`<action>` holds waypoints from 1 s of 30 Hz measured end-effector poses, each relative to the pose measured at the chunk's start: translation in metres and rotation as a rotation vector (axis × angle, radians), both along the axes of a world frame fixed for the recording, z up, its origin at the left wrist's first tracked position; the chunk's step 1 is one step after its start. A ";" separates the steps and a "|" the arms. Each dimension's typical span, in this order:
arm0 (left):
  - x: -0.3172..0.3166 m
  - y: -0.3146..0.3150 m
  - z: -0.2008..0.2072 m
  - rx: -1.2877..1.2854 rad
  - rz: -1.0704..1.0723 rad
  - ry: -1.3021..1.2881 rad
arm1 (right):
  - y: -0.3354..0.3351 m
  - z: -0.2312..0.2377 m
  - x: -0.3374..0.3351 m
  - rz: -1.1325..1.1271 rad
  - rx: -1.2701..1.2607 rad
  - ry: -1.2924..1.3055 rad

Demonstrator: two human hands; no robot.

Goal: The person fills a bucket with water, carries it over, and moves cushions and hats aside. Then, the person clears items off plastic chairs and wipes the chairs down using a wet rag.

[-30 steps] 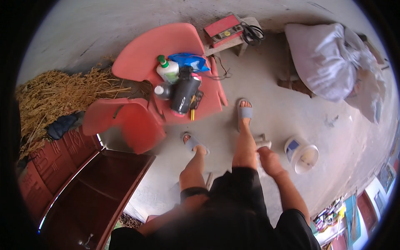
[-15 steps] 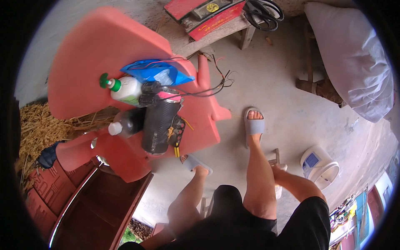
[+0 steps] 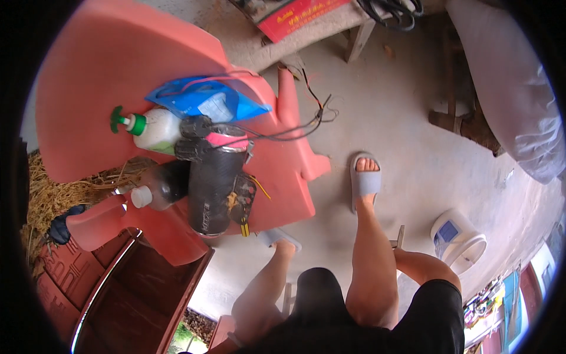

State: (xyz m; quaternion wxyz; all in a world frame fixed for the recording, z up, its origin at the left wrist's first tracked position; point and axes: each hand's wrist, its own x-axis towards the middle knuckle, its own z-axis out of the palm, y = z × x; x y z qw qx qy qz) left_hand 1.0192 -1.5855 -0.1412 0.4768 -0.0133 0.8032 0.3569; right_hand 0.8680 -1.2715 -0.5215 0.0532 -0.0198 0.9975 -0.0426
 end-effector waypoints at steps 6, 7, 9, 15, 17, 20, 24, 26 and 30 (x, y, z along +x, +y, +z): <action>-0.010 0.004 0.003 0.095 0.001 -0.079 | 0.000 0.008 -0.003 -0.016 -0.070 -0.009; -0.014 0.006 0.001 0.100 -0.016 -0.093 | -0.002 0.008 -0.008 -0.020 -0.085 0.019; -0.017 0.014 -0.007 -0.022 -0.218 -0.352 | -0.002 0.007 -0.010 -0.008 -0.106 0.068; -0.011 0.019 0.017 0.049 -0.277 -0.090 | 0.035 0.000 0.061 -0.260 -0.155 0.156; 0.002 0.021 0.017 0.147 -0.242 0.003 | 0.098 -0.014 0.150 -0.357 -0.058 -0.032; 0.018 0.034 0.007 0.068 -0.132 0.140 | 0.146 -0.029 0.228 -0.192 0.169 -0.052; 0.031 0.043 0.023 0.037 -0.150 0.135 | 0.143 -0.010 0.225 -0.272 0.143 -0.234; 0.034 0.052 0.015 0.023 -0.090 0.076 | 0.146 -0.012 0.214 -0.227 0.088 -0.094; 0.021 0.056 -0.002 -0.019 -0.071 0.038 | 0.145 -0.011 0.215 -0.320 0.027 -0.199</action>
